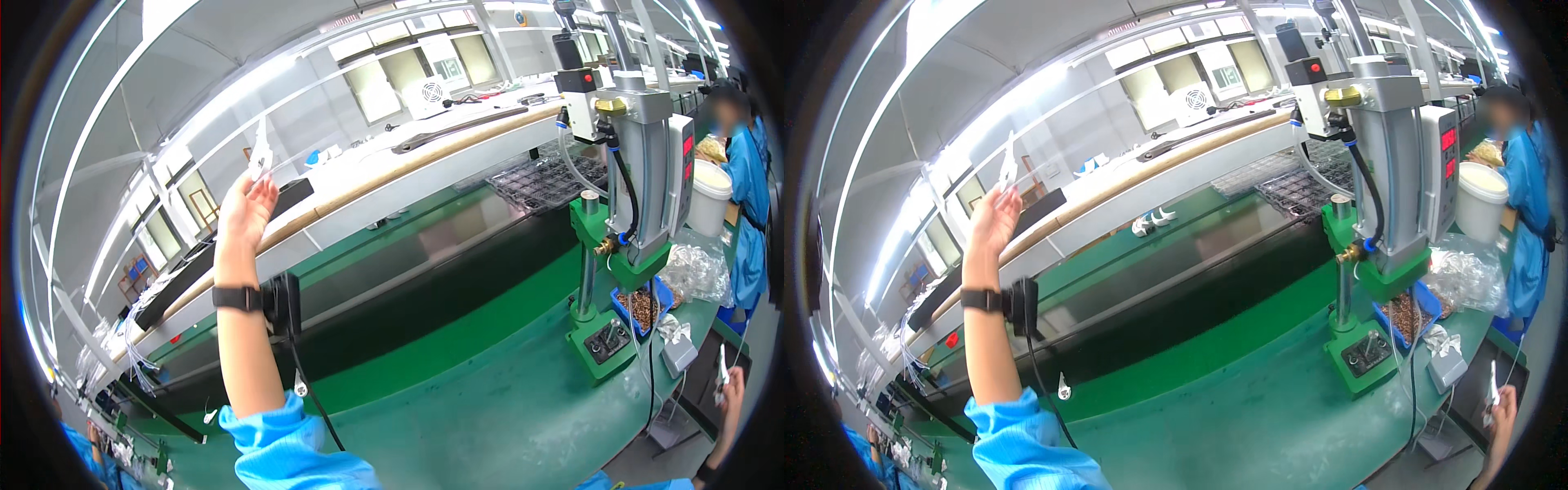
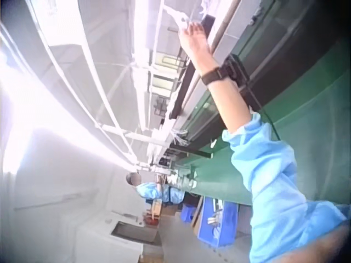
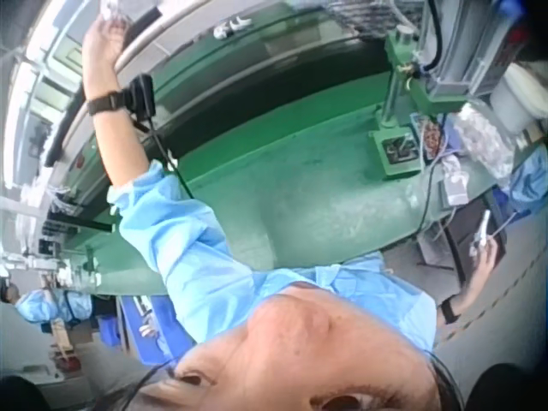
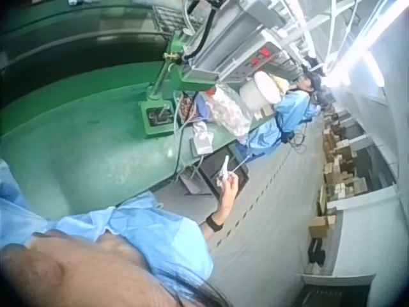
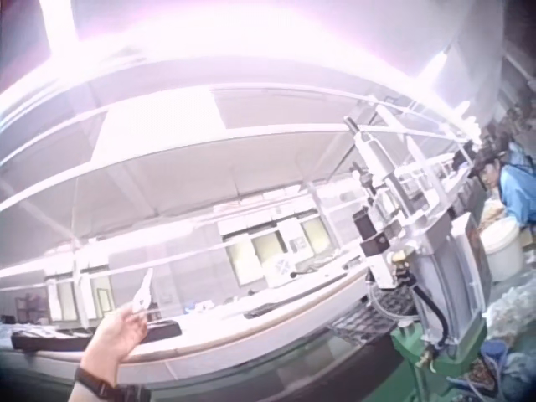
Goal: Manually assemble and press small electronic components into a white plastic housing using a workstation fixture.
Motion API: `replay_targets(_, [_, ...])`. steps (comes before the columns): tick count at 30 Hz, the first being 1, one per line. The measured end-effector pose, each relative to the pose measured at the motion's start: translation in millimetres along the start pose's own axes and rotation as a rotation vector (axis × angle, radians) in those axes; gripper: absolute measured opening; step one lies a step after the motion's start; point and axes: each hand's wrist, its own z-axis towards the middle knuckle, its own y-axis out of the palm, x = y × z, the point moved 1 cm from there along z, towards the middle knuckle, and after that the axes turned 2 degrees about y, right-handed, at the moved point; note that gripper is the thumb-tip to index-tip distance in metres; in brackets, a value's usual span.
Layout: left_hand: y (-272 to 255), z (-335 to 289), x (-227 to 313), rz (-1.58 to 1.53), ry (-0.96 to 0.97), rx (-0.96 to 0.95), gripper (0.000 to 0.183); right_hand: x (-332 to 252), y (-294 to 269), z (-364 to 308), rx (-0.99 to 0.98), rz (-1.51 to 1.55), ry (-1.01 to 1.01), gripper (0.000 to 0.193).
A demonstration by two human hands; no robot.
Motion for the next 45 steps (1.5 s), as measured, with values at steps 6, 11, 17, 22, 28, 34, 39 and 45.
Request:
replay_targets(6, [-12,21,-16,0.011,-0.011,0.428,0.037,21,15,-32,0.032,-0.001,0.194,0.026])
replay_targets(11, [-38,-19,-12,0.504,0.257,0.238,0.068,-20,61,-14,-0.014,0.021,0.105,0.030])
replay_targets(17, [27,-98,-62,0.788,0.512,0.213,0.065,-32,106,-22,-0.289,0.347,0.085,0.042])
replay_targets(22, [71,-236,-145,0.808,0.188,-0.697,0.035,-26,172,-14,-0.755,0.443,0.245,0.036])
replay_targets(28, [133,-340,-232,0.841,0.338,-1.414,0.056,-23,199,-11,-1.052,0.301,0.336,0.034])
replay_targets(34, [140,-380,-275,0.880,0.117,-1.490,0.054,11,189,-14,-0.949,0.357,0.630,0.032])
replay_targets(39, [127,-358,-288,0.928,-0.202,-1.099,0.065,-27,148,39,-0.626,-0.208,0.051,0.032])
replay_targets(45, [158,-316,-308,0.915,-0.299,-0.826,0.047,0,132,155,-0.219,-0.823,-0.449,0.021])
